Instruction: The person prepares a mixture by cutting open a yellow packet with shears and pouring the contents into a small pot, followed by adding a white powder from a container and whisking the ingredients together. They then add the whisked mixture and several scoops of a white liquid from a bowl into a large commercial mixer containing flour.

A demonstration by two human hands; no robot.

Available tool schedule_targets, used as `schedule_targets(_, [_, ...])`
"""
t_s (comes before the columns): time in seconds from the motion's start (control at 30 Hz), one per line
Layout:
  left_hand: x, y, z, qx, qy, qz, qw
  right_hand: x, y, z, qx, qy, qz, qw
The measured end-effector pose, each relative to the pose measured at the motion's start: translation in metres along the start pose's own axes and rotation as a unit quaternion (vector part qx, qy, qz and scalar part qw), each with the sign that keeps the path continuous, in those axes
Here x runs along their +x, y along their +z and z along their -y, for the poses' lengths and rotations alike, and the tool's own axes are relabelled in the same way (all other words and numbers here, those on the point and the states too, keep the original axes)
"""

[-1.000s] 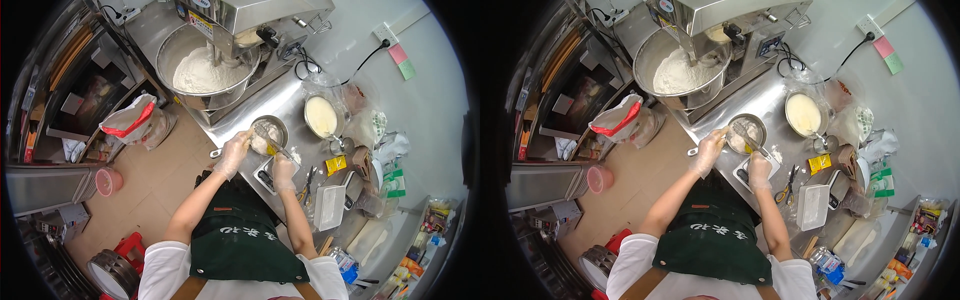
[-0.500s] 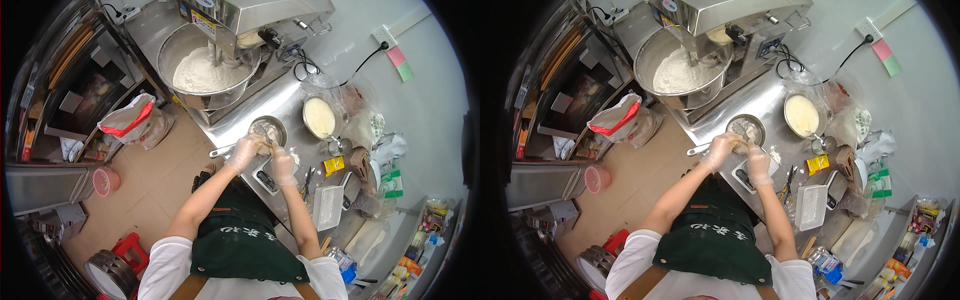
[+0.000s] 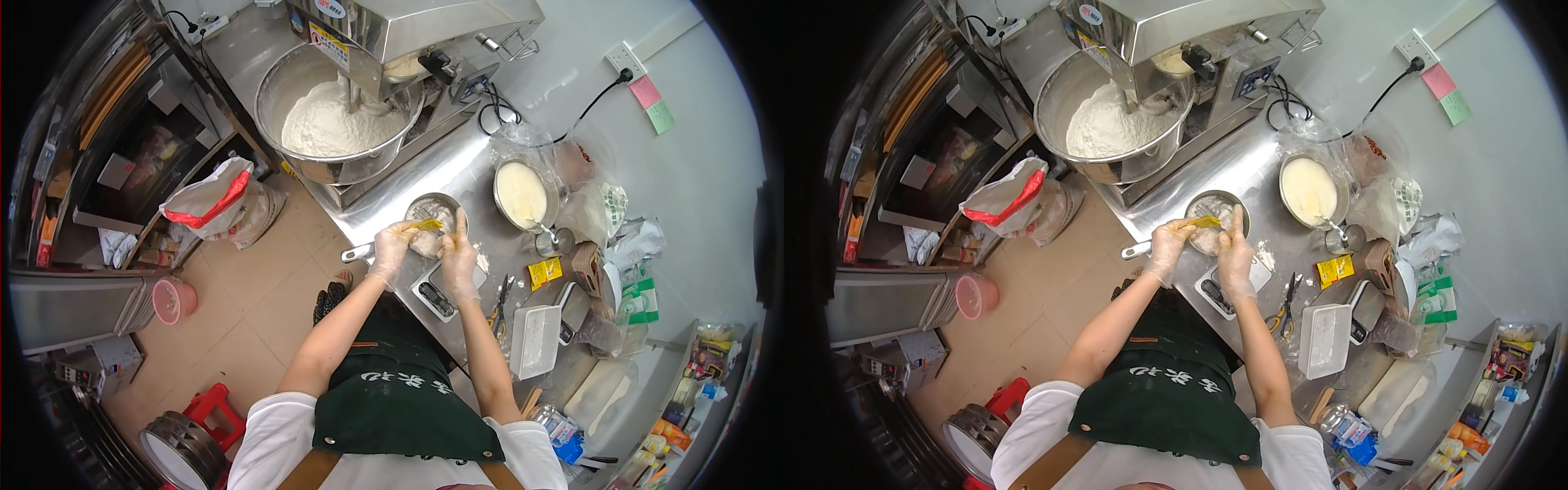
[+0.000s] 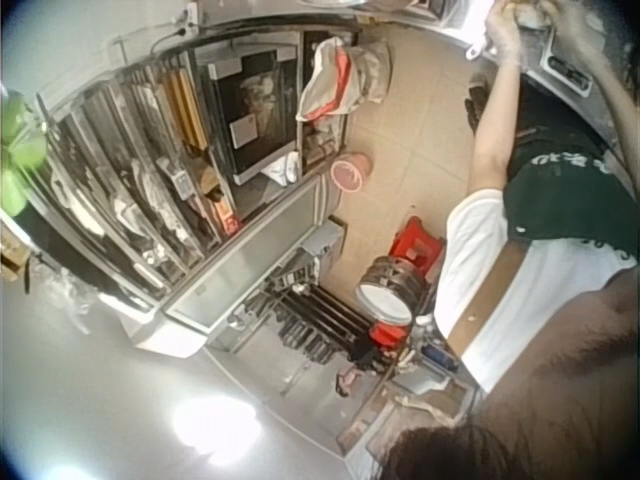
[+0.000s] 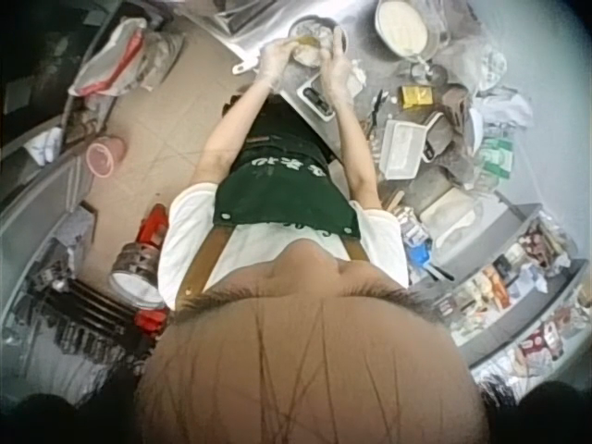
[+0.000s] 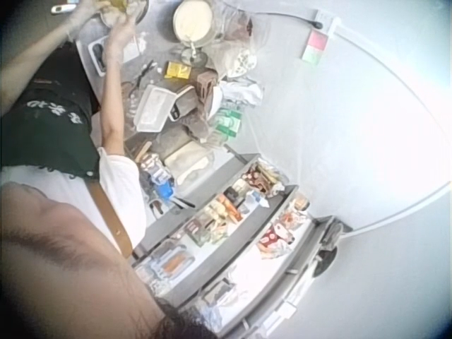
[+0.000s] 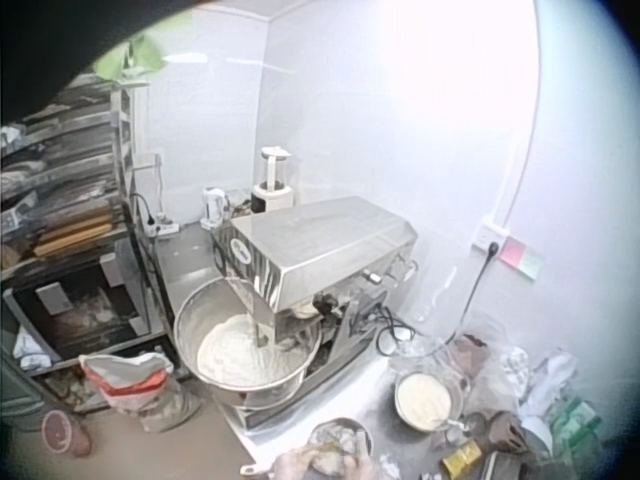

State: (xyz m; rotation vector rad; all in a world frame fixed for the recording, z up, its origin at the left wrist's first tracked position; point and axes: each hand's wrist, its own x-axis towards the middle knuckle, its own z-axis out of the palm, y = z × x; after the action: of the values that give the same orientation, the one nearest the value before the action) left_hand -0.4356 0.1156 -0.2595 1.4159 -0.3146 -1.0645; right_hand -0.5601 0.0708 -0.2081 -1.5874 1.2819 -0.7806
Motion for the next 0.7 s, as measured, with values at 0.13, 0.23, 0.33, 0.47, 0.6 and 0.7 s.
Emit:
schedule_targets(0.13, [0.007,0.007,0.004,-0.017,0.024,-0.01,1.0,0.02,-0.002,-0.019,-0.19,-0.048,0.115,0.974])
schedule_targets(0.23, [0.022,0.011,0.012,-0.015,0.044,-0.006,0.999,0.024,0.0,-0.004,-0.055,0.054,0.014,0.997])
schedule_targets(0.33, [0.027,0.025,0.01,-0.033,0.035,0.009,0.999,0.04,-0.003,-0.024,-0.153,-0.019,0.082,0.985])
schedule_targets(0.47, [0.032,0.026,0.011,-0.056,0.023,-0.004,0.998,0.037,0.002,-0.007,-0.056,0.057,0.016,0.997])
schedule_targets(0.6, [0.033,0.032,0.013,-0.04,0.04,-0.007,0.998,0.038,-0.002,-0.009,-0.091,0.056,0.05,0.993])
schedule_targets(0.7, [0.032,0.033,0.011,-0.034,0.031,-0.004,0.999,0.044,0.0,-0.02,-0.079,0.045,0.046,0.995])
